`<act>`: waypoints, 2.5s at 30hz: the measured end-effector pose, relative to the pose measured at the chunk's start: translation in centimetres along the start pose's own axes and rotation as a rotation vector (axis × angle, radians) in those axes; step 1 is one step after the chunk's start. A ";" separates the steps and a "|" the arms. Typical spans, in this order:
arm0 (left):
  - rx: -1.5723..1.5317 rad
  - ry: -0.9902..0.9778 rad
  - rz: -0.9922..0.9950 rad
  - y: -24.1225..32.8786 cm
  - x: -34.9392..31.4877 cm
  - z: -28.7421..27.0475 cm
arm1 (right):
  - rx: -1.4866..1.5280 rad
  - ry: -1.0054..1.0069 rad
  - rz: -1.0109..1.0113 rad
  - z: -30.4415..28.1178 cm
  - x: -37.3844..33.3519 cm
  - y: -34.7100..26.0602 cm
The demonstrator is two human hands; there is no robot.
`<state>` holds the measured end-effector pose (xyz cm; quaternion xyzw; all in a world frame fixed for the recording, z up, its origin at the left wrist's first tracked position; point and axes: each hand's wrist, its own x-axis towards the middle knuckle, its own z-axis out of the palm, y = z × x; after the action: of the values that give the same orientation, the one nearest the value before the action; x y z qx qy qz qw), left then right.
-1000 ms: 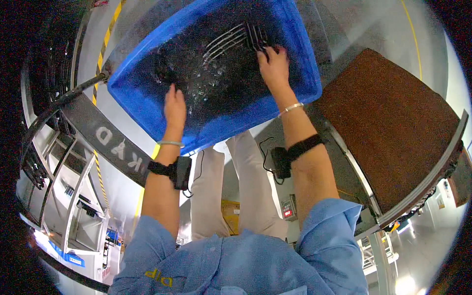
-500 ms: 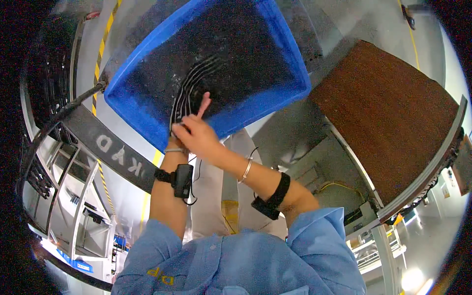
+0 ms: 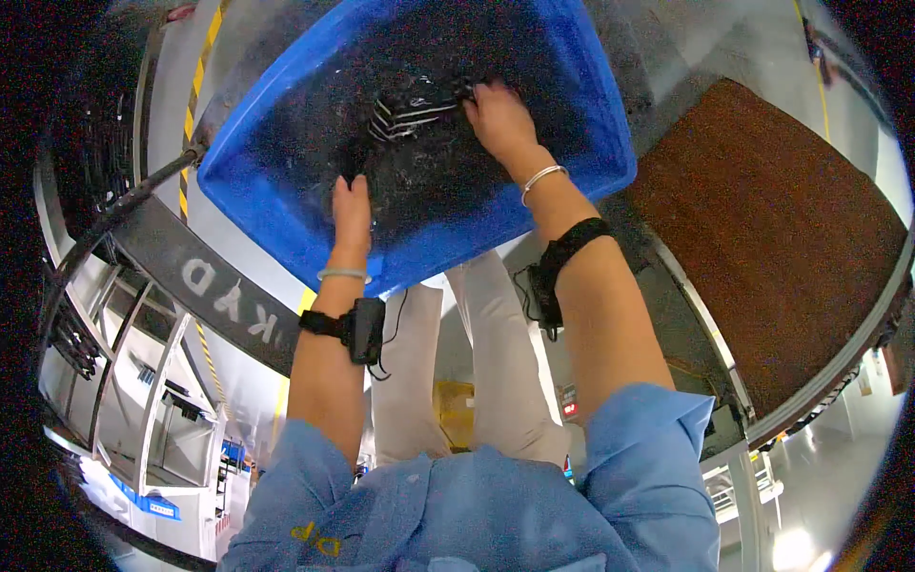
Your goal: Cleaning and drying black plastic components using an exhaust or air hose at a factory workstation.
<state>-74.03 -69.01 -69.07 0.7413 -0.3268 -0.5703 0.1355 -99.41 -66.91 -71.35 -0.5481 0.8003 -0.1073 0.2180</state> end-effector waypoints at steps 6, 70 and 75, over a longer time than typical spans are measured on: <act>0.676 0.133 0.239 -0.8 -0.8 -2.7 | 0.548 -0.158 0.453 -4.6 -1.4 -2.2; -0.866 -0.215 -0.490 -0.4 -5.3 -6.5 | 0.950 -0.378 0.134 -3.3 -10.6 -18.4; -0.692 -0.336 -0.219 0.6 -4.9 -5.2 | 1.063 -0.414 0.143 -1.5 -11.2 -18.0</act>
<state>-70.06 -67.16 -63.38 0.5786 -0.0519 -0.7712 0.2604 -81.73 -63.39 -60.05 -0.3175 0.6120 -0.3702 0.6225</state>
